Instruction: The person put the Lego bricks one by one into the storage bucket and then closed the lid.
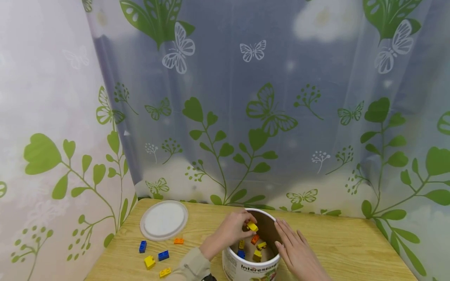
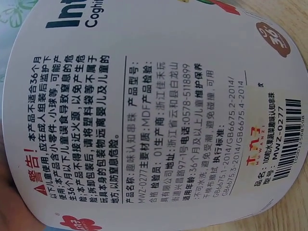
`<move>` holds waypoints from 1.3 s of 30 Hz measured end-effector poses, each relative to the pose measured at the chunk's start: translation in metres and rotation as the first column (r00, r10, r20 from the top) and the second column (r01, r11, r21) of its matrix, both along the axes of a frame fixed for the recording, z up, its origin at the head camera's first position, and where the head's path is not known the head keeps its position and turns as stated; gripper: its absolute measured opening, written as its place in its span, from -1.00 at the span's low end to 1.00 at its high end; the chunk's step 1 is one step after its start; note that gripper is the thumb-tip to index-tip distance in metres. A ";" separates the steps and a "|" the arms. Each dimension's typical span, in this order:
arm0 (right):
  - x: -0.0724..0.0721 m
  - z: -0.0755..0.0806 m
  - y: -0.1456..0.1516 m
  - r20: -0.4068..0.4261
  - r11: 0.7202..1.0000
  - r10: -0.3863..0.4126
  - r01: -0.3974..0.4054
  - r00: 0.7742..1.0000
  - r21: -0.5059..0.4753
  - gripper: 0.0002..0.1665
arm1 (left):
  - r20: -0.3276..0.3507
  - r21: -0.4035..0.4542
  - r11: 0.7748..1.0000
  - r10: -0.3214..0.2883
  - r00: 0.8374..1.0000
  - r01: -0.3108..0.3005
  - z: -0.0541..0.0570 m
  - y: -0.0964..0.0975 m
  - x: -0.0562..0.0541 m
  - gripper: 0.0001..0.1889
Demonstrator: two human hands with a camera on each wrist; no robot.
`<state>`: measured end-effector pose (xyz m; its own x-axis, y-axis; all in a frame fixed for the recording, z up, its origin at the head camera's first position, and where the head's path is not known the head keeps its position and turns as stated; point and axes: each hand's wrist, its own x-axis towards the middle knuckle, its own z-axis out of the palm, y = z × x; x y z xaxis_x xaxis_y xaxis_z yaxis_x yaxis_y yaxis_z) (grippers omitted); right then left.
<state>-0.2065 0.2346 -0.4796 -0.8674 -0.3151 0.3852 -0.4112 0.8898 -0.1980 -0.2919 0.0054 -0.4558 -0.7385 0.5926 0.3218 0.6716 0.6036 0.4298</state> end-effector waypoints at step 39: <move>0.000 0.000 -0.001 -0.005 1.000 0.006 -0.006 1.000 -0.013 -0.37 | -0.145 0.372 0.917 0.208 0.967 -0.141 0.016 -0.076 -0.003 -0.78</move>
<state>-0.2061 0.2341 -0.4796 -0.8635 -0.3149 0.3939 -0.4174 0.8847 -0.2077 -0.2949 -0.0707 -0.4401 -0.7304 0.2808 0.6227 0.6548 0.5471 0.5214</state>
